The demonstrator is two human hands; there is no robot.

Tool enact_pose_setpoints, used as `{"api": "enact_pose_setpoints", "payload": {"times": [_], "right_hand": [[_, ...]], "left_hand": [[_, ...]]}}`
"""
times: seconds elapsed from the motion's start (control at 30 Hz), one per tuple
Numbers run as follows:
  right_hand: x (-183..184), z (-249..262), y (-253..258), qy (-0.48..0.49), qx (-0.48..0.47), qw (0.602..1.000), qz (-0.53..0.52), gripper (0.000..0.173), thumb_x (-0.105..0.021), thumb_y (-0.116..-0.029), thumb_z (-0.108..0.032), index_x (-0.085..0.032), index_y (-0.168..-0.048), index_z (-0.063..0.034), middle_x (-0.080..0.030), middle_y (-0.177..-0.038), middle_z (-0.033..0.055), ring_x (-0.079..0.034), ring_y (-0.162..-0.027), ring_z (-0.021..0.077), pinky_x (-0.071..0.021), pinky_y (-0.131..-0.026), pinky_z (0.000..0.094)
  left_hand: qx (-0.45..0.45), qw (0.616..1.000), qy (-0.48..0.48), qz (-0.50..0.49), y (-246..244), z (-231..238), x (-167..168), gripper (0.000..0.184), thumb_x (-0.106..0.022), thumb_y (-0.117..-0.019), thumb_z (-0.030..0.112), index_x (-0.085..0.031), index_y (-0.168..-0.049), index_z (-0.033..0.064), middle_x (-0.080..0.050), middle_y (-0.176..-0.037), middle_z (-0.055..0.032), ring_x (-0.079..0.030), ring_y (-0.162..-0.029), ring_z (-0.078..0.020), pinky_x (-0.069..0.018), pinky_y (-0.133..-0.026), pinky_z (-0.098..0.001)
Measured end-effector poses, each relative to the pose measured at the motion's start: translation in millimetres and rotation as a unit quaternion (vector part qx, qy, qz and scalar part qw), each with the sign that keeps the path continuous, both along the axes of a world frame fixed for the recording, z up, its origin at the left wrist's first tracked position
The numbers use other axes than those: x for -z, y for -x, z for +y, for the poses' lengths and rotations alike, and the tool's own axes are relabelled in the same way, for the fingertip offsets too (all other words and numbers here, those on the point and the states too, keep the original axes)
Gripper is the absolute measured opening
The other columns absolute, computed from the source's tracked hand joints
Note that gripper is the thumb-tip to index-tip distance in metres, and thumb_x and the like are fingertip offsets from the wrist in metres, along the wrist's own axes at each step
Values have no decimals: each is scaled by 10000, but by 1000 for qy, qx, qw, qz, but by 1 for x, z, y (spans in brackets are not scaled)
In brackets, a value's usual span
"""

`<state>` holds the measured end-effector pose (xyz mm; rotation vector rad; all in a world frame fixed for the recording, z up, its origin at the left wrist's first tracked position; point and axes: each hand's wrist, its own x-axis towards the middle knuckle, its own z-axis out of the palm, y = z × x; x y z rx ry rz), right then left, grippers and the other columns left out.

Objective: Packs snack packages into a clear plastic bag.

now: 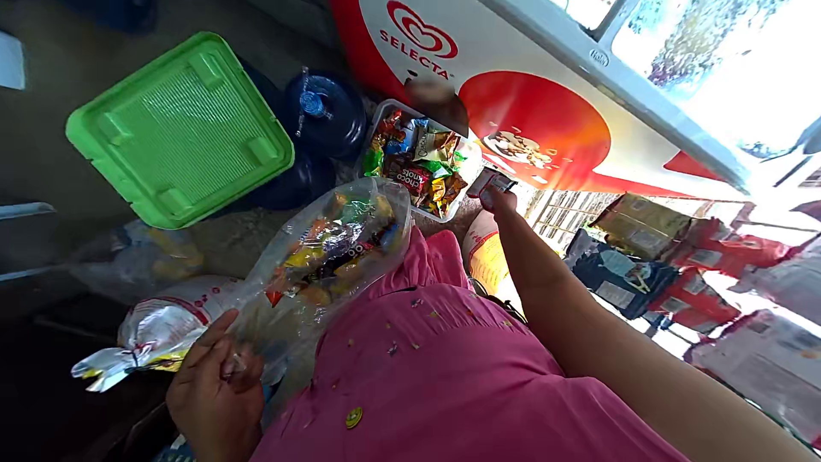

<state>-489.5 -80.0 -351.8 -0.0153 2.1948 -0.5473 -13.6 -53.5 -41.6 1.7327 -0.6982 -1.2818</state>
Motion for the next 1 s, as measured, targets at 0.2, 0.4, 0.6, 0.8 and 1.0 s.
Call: {"api": "enact_pose_setpoints", "payload": {"times": [0.2, 0.4, 0.6, 0.8, 1.0], "right_hand": [[9, -28, 1, 69, -73, 992, -81, 483, -620, -1034, -239, -522, -1455, -24, -606, -1381, 205, -660, -1129, 315, -555, -908, 481], [-51, -41, -54, 281, -239, 919, -139, 278, -520, -1006, -82, -631, -1225, 49, -695, -1175, 151, -689, -997, 177, -575, -885, 367], [-157, -48, -194, 392, -626, 589, -327, 294, -477, -1000, 27, -736, -1138, 30, -743, -1160, 140, -709, -1077, 198, -556, -988, 400], [-146, -80, -303, 217, -807, 546, -55, 639, -630, -995, -467, -552, -1445, -21, -508, -1491, 274, -409, -1443, 447, -261, -1194, 637], [-153, -76, -345, 186, -823, 536, 5, 540, -582, -1031, -195, -454, -1553, -143, -503, -1517, 233, -461, -1405, 443, -361, -1120, 639]], "left_hand": [[-1, 1000, -10, -15, 13, -3, -8, 420, -275, -1022, 30, -649, -1208, 74, -451, -559, 152, -376, -410, 24, -337, -393, -121], [0, 1000, 7, -21, 27, -10, -13, 378, -346, -1011, 50, -695, -1134, 127, -473, -565, 154, -394, -435, 37, -363, -421, -123], [45, 997, 46, 42, 27, -15, -21, 368, -373, -1038, 59, -721, -1146, 102, -511, -625, 122, -407, -463, 27, -363, -435, -117], [94, 987, 68, 114, 1, 6, -61, 338, -421, -1045, 113, -742, -1149, 128, -509, -621, 123, -391, -464, 33, -350, -441, -115], [105, 980, 145, 92, -38, 29, -97, 279, -490, -1030, 129, -760, -1098, 153, -595, -689, 127, -430, -481, 44, -368, -438, -110]]}}
